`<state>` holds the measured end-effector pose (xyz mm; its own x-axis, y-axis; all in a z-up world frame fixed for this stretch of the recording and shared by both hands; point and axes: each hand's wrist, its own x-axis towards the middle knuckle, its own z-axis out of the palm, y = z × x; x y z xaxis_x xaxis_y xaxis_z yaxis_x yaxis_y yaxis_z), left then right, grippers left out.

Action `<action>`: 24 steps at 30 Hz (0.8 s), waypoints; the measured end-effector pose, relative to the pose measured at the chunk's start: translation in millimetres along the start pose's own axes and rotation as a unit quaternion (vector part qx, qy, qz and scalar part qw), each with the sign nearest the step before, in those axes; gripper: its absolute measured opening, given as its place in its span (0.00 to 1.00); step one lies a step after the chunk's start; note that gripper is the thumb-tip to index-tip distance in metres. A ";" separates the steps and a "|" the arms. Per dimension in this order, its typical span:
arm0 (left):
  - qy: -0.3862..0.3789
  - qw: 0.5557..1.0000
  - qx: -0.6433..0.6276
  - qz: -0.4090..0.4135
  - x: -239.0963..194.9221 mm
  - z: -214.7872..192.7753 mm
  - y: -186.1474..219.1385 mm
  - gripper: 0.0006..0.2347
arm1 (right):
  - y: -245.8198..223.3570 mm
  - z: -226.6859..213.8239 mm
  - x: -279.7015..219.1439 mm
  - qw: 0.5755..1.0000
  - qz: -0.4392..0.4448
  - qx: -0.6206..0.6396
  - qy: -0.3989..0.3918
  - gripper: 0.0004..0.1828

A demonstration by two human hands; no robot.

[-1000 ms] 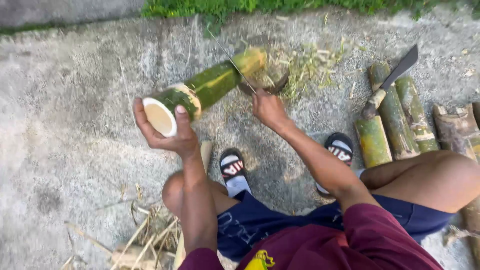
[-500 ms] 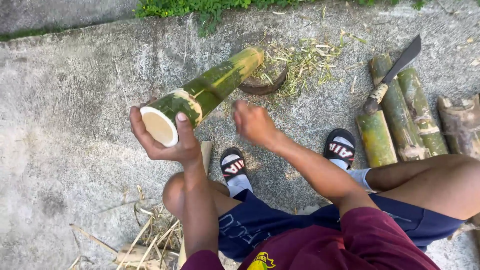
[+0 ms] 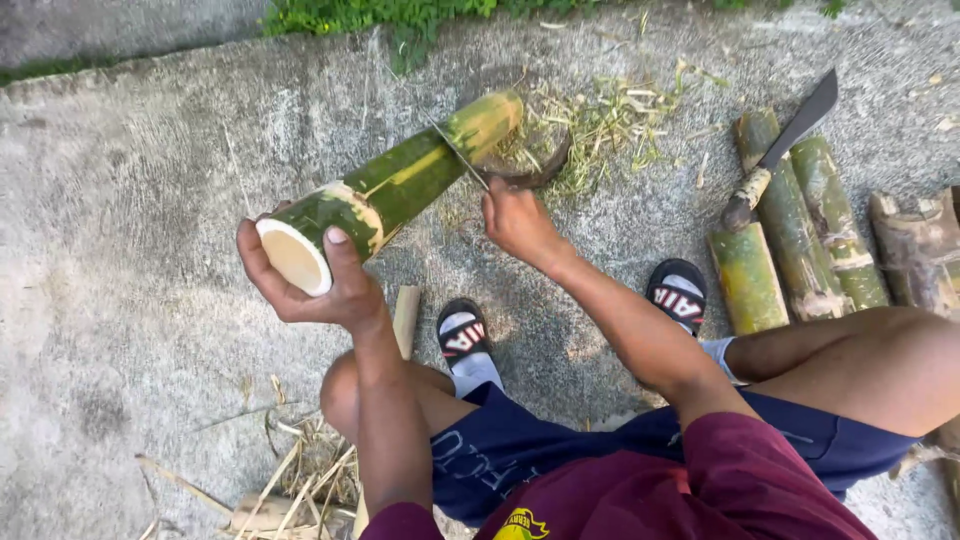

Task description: Scraping and cutting segments of bamboo poles using a small knife and a machete.

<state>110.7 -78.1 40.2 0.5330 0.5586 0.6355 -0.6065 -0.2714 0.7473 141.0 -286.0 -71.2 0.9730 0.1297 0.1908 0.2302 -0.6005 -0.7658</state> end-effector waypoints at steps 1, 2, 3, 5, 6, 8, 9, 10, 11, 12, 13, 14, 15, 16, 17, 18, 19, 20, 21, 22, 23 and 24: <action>0.003 1.000 -0.003 0.002 -2.3 -1.4 3.3 0.35 | -3.9 -4.2 -0.9 1.000 -0.003 -0.003 0.002 0.08; -0.008 1.000 0.001 0.000 0.4 0.0 3.4 0.35 | -7.8 -7.0 1.3 1.000 0.023 0.006 -0.021 0.08; -0.018 1.000 0.005 -0.002 3.1 1.5 2.3 0.34 | -11.2 -9.1 4.3 0.998 0.048 0.016 -0.043 0.09; -0.009 1.000 0.012 -0.002 -6.0 6.1 8.7 0.34 | -45.3 -18.5 -14.3 0.998 -0.066 -0.007 0.019 0.07; -0.016 1.000 0.020 0.000 -4.1 6.0 11.3 0.34 | -66.5 -18.0 -22.9 0.981 -0.172 -0.019 0.090 0.09; -0.019 1.000 0.016 0.000 1.0 2.9 5.9 0.34 | -44.0 5.5 -21.1 0.988 -0.142 0.014 0.060 0.08; -0.017 1.000 0.004 0.003 4.6 4.6 2.5 0.34 | -32.1 14.8 -17.1 0.991 -0.119 0.042 0.033 0.08; -0.010 1.000 0.008 0.002 3.0 -0.2 -0.6 0.34 | -37.4 12.3 -18.7 0.991 -0.123 0.042 0.026 0.08; 0.004 1.000 0.014 -0.002 1.9 -5.2 -4.2 0.34 | -42.9 10.3 -19.8 0.993 -0.111 0.044 0.020 0.07; 0.009 1.000 0.016 -0.006 3.3 -9.2 -9.3 0.35 | -49.1 9.9 -21.0 0.994 -0.094 0.045 0.023 0.06; 0.007 1.000 0.016 -0.006 3.2 -12.1 -6.7 0.35 | -62.2 1.2 -25.1 0.994 -0.092 0.046 0.023 0.06; 0.007 1.000 0.020 0.000 3.6 -8.4 -7.6 0.34 | -71.6 -11.2 -23.1 0.997 -0.076 0.030 0.006 0.11; 0.008 1.000 0.025 0.007 4.3 -4.2 -9.4 0.34 | -80.6 -23.0 -20.7 0.998 -0.059 0.014 -0.012 0.17; 0.007 1.000 0.030 0.003 1.6 -6.2 -7.9 0.34 | -75.4 -17.4 -21.1 0.998 -0.055 0.017 -0.017 0.17; 0.005 0.999 0.042 0.001 -1.3 -8.1 -6.9 0.34 | -69.8 -11.5 -21.7 0.994 -0.106 -0.004 0.016 0.12; 0.004 0.999 0.049 0.004 -4.0 -8.5 -6.0 0.34 | -63.5 -6.5 -21.5 0.985 -0.160 -0.025 0.053 0.07; 0.003 0.999 0.050 0.004 -5.6 -10.9 -7.8 0.34 | -43.4 4.3 -17.8 0.985 -0.160 -0.024 0.053 0.07; 0.011 0.998 0.057 0.006 -5.6 -12.2 -9.6 0.34 | -23.8 14.1 -10.8 0.997 -0.082 0.000 -0.003 0.07; 0.019 0.998 0.065 0.008 -5.3 -13.3 -10.9 0.34 | -5.0 23.5 -3.7 0.998 -0.004 0.023 -0.061 0.09; 0.020 0.998 0.061 0.012 -2.1 -13.2 -11.0 0.34 | -8.3 19.6 -3.5 0.998 -0.008 0.022 -0.056 0.09; 0.019 0.998 0.058 0.016 0.6 -12.9 -11.1 0.34 | -11.1 15.6 -3.5 1.000 -0.020 -0.008 -0.023 0.08; 0.015 0.998 0.055 0.015 -0.5 -11.4 -11.7 0.34 | -11.3 9.6 -7.4 0.999 -0.027 -0.041 0.009 0.08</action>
<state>110.8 -66.3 28.9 0.4969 0.5722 0.6525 -0.5522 -0.3715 0.7463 131.3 -272.6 -69.9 0.9586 0.1495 0.2423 0.2796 -0.6556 -0.7014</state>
